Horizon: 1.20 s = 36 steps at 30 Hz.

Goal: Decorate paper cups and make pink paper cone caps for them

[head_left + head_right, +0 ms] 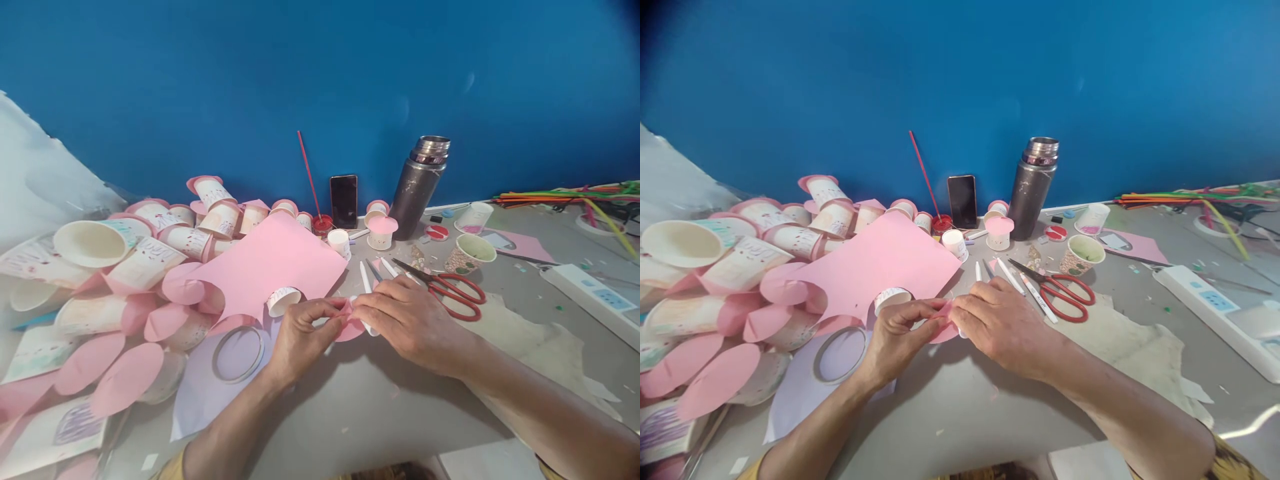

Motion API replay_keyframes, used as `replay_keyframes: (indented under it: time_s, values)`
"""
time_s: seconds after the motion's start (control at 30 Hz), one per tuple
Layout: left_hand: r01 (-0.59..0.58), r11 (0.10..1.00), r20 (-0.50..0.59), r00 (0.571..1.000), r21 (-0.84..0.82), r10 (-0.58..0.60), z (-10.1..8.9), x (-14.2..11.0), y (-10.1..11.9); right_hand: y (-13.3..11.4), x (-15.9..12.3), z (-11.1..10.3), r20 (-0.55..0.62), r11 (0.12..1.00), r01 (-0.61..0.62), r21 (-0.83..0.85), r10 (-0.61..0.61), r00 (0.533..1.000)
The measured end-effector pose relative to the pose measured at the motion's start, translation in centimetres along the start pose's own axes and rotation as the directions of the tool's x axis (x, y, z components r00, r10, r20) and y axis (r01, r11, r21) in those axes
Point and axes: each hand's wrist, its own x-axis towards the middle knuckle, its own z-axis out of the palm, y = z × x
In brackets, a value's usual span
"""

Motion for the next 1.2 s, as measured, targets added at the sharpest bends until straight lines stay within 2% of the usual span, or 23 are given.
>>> replay_keyframes:
  time_s: [0.07, 0.13, 0.2, 0.23, 0.3, 0.37, 0.43, 0.5, 0.57, 0.7, 0.87, 0.93, 1.0, 1.1, 1.2]
  values:
    - [0.041, 0.999, -0.046, 0.998, -0.024, -0.042, -0.1, 0.2, 0.1, 0.3, -0.1, 0.2, -0.037, 0.998, -0.043, 0.048, 0.045, 0.998]
    - [0.077, 0.993, -0.105, 0.991, -0.088, -0.086, -0.2, 0.4, 0.4, 0.8, -0.4, 0.0, -0.144, 0.966, -0.148, 0.212, 0.180, 0.973]
    - [0.115, 0.977, -0.122, 0.983, -0.179, -0.138, -0.5, 0.6, 0.5, 1.2, -0.5, -0.2, -0.211, 0.851, -0.289, 0.439, 0.411, 0.887]
    - [0.139, 0.965, -0.112, 0.979, -0.224, -0.167, -0.6, 0.7, 0.5, 1.3, -0.6, -0.4, -0.187, 0.751, -0.361, 0.552, 0.534, 0.825]
    - [0.191, 0.936, -0.079, 0.972, -0.297, -0.223, -0.7, 0.7, 0.4, 1.8, -0.6, -0.3, -0.023, 0.483, -0.480, 0.732, 0.722, 0.692]
    - [0.222, 0.909, -0.050, 0.966, -0.354, -0.255, -0.7, 0.7, 0.1, 2.5, -0.6, 0.2, 0.183, 0.196, -0.530, 0.825, 0.795, 0.578]
    - [0.233, 0.890, -0.025, 0.964, -0.391, -0.263, -0.6, 0.7, 0.0, 3.3, -0.5, 0.9, 0.308, -0.008, -0.511, 0.859, 0.807, 0.505]
    - [0.233, 0.892, -0.018, 0.966, -0.388, -0.260, -0.6, 0.6, 0.0, 3.7, -0.3, 1.4, 0.356, -0.099, -0.479, 0.872, 0.799, 0.484]
    - [0.230, 0.906, -0.026, 0.966, -0.354, -0.256, -0.6, 0.6, 0.3, 3.6, -0.2, 1.4, 0.395, -0.097, -0.517, 0.850, 0.767, 0.506]
    - [0.249, 0.925, 0.002, 0.966, -0.288, -0.260, -0.5, 0.4, 1.1, 2.3, 0.3, 0.5, 0.506, 0.043, -0.682, 0.730, 0.637, 0.581]
    - [0.253, 0.943, 0.098, 0.967, -0.214, -0.237, -0.3, 0.2, 1.3, 1.3, 0.5, 0.2, 0.557, 0.121, -0.714, 0.690, 0.541, 0.630]
    - [0.263, 0.946, 0.123, 0.962, -0.192, -0.243, -0.2, 0.0, 1.3, 1.3, 0.4, 0.5, 0.557, 0.170, -0.716, 0.677, 0.516, 0.650]
    - [0.270, 0.947, 0.138, 0.959, -0.173, -0.249, 0.0, -0.1, 1.3, 1.1, 0.4, 0.7, 0.535, 0.257, -0.704, 0.662, 0.495, 0.684]
    - [0.271, 0.953, 0.130, 0.958, -0.137, -0.254, 0.3, -0.2, 1.2, 0.5, 0.4, 1.2, 0.449, 0.408, -0.657, 0.634, 0.498, 0.742]
    - [0.269, 0.959, 0.113, 0.959, -0.087, -0.259, 0.5, -0.3, 1.2, -0.2, 0.5, 1.5, 0.385, 0.505, -0.637, 0.583, 0.518, 0.764]
